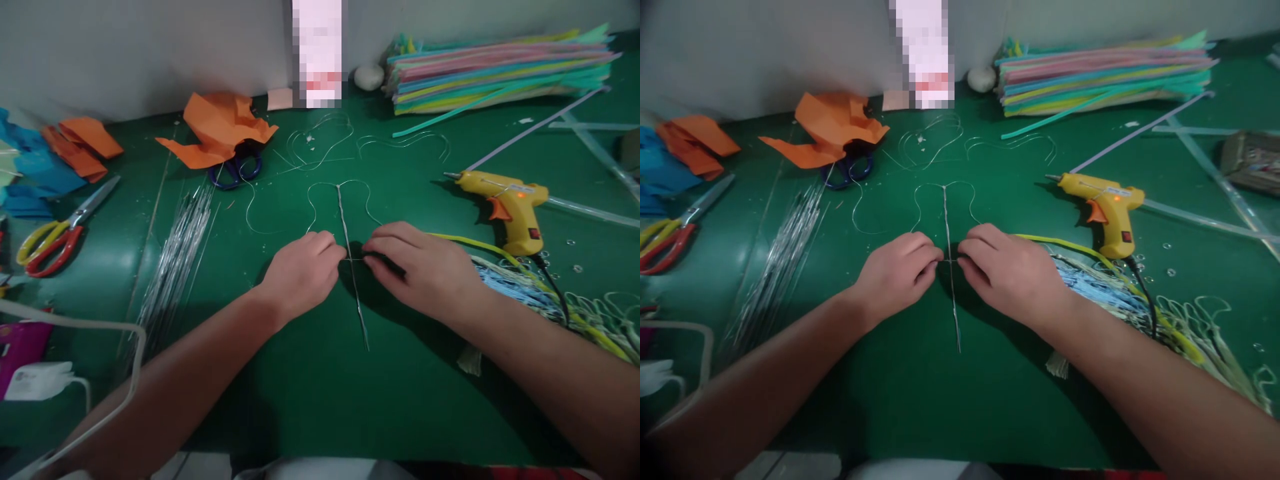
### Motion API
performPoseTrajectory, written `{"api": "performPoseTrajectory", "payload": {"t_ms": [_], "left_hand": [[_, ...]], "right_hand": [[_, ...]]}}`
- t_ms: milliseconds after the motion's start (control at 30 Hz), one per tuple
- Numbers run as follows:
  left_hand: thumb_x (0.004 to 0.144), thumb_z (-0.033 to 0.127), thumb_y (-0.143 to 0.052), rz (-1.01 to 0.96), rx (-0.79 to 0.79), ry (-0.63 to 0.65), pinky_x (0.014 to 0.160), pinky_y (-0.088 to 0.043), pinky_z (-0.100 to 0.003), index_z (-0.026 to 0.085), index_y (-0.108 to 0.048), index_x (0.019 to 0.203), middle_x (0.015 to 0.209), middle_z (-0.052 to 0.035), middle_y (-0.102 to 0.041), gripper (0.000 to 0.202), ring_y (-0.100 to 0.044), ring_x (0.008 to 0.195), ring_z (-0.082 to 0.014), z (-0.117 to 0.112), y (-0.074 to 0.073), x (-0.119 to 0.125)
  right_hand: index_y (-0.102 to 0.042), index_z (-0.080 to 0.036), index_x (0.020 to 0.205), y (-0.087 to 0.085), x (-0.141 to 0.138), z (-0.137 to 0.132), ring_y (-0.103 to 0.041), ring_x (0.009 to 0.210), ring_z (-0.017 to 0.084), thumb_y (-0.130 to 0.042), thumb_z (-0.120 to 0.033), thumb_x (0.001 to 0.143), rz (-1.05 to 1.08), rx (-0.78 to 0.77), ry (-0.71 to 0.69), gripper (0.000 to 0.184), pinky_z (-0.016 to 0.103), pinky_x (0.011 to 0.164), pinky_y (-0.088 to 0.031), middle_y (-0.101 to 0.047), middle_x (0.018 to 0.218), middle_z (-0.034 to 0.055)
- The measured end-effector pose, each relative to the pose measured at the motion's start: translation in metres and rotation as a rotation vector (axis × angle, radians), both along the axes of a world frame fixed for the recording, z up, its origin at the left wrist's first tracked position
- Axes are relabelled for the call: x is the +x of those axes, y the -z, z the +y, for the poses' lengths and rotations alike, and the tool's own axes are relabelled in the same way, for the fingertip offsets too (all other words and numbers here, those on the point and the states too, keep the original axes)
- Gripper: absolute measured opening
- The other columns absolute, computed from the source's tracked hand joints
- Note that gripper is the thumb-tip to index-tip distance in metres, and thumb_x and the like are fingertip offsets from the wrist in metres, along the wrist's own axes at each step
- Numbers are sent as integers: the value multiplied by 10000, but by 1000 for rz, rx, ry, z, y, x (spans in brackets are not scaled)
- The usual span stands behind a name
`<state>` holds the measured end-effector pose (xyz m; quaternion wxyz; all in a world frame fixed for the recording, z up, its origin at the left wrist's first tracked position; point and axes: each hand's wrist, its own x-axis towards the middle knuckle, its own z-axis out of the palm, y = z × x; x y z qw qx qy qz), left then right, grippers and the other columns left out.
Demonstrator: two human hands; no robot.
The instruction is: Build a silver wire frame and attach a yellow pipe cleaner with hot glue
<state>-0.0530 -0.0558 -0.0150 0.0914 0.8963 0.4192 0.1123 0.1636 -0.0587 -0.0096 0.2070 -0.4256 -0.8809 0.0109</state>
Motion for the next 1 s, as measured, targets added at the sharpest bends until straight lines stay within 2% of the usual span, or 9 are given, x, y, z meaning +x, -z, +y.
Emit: {"api": "performPoseTrajectory", "payload": {"t_ms": [133, 200, 300, 400, 533, 733, 833, 933, 1000], "left_hand": [[945, 129, -464, -29, 3, 11, 633, -453, -270, 133, -691, 981, 940, -64, -679, 230, -615, 829, -178, 0, 1, -1], [953, 132, -458, -47, 0, 18, 642, -465, -266, 137, -693, 998, 956, -62, -684, 239, -621, 839, -174, 0, 2, -2], [960, 141, -448, -59, 13, 22, 665, -482, -267, 146, -700, 992, 963, -65, -689, 254, -629, 853, -174, 0, 5, -3], [957, 145, -450, -64, 31, 8, 657, -483, -268, 141, -704, 978, 958, -71, -691, 254, -632, 854, -180, 1, 7, -2], [948, 139, -462, -70, 25, 5, 645, -477, -277, 128, -708, 970, 950, -76, -687, 246, -633, 855, -192, 2, 8, -2], [953, 141, -463, -65, 6, 3, 659, -488, -283, 124, -707, 997, 971, -85, -687, 248, -632, 869, -192, 1, 8, -2], [955, 149, -453, -65, 13, 2, 661, -490, -282, 132, -706, 994, 973, -86, -688, 256, -627, 868, -189, 1, 8, -2], [952, 146, -447, -60, 0, -7, 657, -489, -279, 135, -704, 994, 979, -86, -687, 260, -625, 879, -190, 1, 8, -2], [951, 152, -456, -57, -18, -14, 647, -483, -270, 139, -703, 1000, 983, -83, -685, 253, -623, 881, -188, 1, 8, -2]], "right_hand": [[-716, -193, 979, -31, 16, 4, -560, 596, 120, -552, -330, 942, 107, 21, 215, 217, 293, 613, -457, -721, 984, 65], [-724, -215, 935, -46, 30, 11, -562, 596, 129, -607, -336, 885, 93, -51, 353, 175, 291, 581, -434, -706, 893, 39], [-740, -236, 937, -52, 48, 26, -549, 617, 156, -655, -354, 814, -220, -325, 455, 191, 303, 537, -358, -705, 874, 40], [-730, -225, 1037, -40, 55, 37, -558, 716, 182, -611, -363, 854, -418, -417, 375, 259, 321, 590, -353, -703, 955, 65], [-695, -203, 932, -24, 54, 41, -529, 728, 166, -537, -328, 900, -458, -403, 234, 204, 322, 602, -334, -680, 995, 67], [-672, -210, 883, -31, 50, 40, -497, 645, 137, -563, -283, 878, -408, -411, 267, 131, 313, 581, -323, -688, 898, 58], [-688, -214, 916, -45, 47, 36, -504, 588, 137, -606, -280, 849, -292, -418, 388, 124, 308, 558, -339, -672, 739, 39], [-707, -205, 900, -65, 46, 26, -533, 553, 115, -687, -273, 806, 24, -396, 475, 118, 299, 566, -400, -658, 671, 10], [-716, -194, 939, -81, 47, 20, -577, 585, 110, -708, -294, 818, 260, -311, 458, 157, 295, 592, -444, -681, 723, 15]]}}
